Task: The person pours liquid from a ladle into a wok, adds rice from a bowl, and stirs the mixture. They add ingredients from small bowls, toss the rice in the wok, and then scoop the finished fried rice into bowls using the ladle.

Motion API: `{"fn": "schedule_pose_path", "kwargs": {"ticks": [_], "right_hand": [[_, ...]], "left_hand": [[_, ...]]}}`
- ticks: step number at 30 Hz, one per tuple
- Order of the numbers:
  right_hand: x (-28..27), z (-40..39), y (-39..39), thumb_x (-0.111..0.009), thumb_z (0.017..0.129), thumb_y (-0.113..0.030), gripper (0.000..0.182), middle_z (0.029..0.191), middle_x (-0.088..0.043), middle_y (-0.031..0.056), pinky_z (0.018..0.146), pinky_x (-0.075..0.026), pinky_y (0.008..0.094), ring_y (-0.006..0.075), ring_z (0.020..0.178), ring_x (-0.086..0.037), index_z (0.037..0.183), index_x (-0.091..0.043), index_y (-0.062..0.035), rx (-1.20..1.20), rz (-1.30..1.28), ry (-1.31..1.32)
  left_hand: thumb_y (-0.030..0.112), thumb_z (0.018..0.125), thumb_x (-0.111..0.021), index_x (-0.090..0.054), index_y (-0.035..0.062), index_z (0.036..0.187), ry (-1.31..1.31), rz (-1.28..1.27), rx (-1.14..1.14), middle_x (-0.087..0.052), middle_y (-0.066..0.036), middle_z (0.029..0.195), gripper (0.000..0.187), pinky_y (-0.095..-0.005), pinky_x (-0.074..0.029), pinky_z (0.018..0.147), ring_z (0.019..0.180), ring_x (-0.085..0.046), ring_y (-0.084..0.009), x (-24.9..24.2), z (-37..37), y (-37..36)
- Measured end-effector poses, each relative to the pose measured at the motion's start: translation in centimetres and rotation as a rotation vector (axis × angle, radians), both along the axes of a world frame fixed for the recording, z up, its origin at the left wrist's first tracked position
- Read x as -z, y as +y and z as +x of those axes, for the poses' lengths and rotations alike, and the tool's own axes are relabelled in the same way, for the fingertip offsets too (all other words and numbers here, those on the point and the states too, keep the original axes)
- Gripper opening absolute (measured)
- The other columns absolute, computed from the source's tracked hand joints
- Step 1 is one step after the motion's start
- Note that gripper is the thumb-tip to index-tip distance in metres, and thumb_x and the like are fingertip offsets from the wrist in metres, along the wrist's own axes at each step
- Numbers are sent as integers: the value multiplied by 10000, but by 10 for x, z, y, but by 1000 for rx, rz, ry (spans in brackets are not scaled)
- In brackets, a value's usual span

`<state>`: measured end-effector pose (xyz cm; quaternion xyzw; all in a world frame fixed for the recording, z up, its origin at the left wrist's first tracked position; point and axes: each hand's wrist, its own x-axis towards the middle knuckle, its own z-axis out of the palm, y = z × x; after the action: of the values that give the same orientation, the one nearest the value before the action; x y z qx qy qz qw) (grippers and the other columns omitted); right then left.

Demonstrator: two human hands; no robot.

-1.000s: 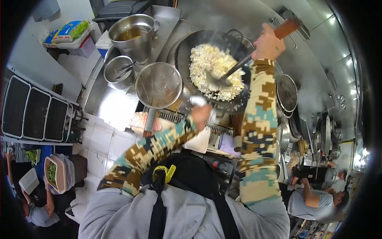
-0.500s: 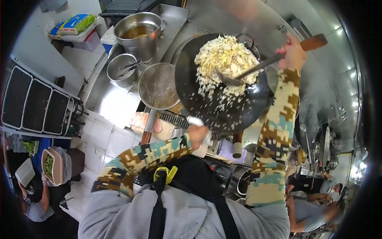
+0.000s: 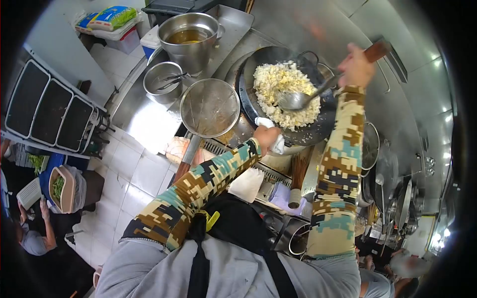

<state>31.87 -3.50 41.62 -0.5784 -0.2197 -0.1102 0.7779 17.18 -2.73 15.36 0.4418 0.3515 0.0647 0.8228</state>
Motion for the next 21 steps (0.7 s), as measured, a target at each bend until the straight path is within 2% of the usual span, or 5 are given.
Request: {"fn": "schedule_pose_path", "kwargs": {"ticks": [3,7,12,14,21], "right_hand": [[-37,-16,-31,-661,776,-75,115,559,-458,2,420,-367,261,102,402,-417,787,-571,-5,-265,136,-172],[24,18,-3,-661,801,-108,147,544,-455,8,434,-356,238,94,410,-421,725,-557,-35,-132,-142,25],[-23,25,-76,-672,784,-67,135,574,-480,20,418,-352,230,117,409,-439,744,-544,-48,68,-163,34],[27,9,-44,-685,773,-73,153,572,-472,7,406,-339,250,98,406,-403,725,-544,-36,236,28,18],[10,-65,-46,-663,787,-52,174,558,-477,16,401,-341,249,113,400,-419,695,-516,-47,-142,19,-26]], "left_hand": [[197,797,-617,-611,-76,772,52,38,136,-605,-106,659,274,-369,-406,433,517,-564,-188,12,12,15],[191,825,-610,-625,-78,802,-37,-25,100,-624,-117,690,271,-371,-472,463,554,-607,-207,2,-2,4],[220,813,-628,-633,-68,805,51,-1,85,-643,-127,730,288,-372,-464,471,572,-609,-216,25,14,7],[247,799,-633,-626,-81,825,68,82,138,-635,-130,723,329,-391,-450,467,568,-603,-229,-29,-11,13],[183,765,-628,-619,-97,721,-16,11,-34,-606,-125,673,283,-391,-422,485,579,-571,-205,-2,4,6]]}}
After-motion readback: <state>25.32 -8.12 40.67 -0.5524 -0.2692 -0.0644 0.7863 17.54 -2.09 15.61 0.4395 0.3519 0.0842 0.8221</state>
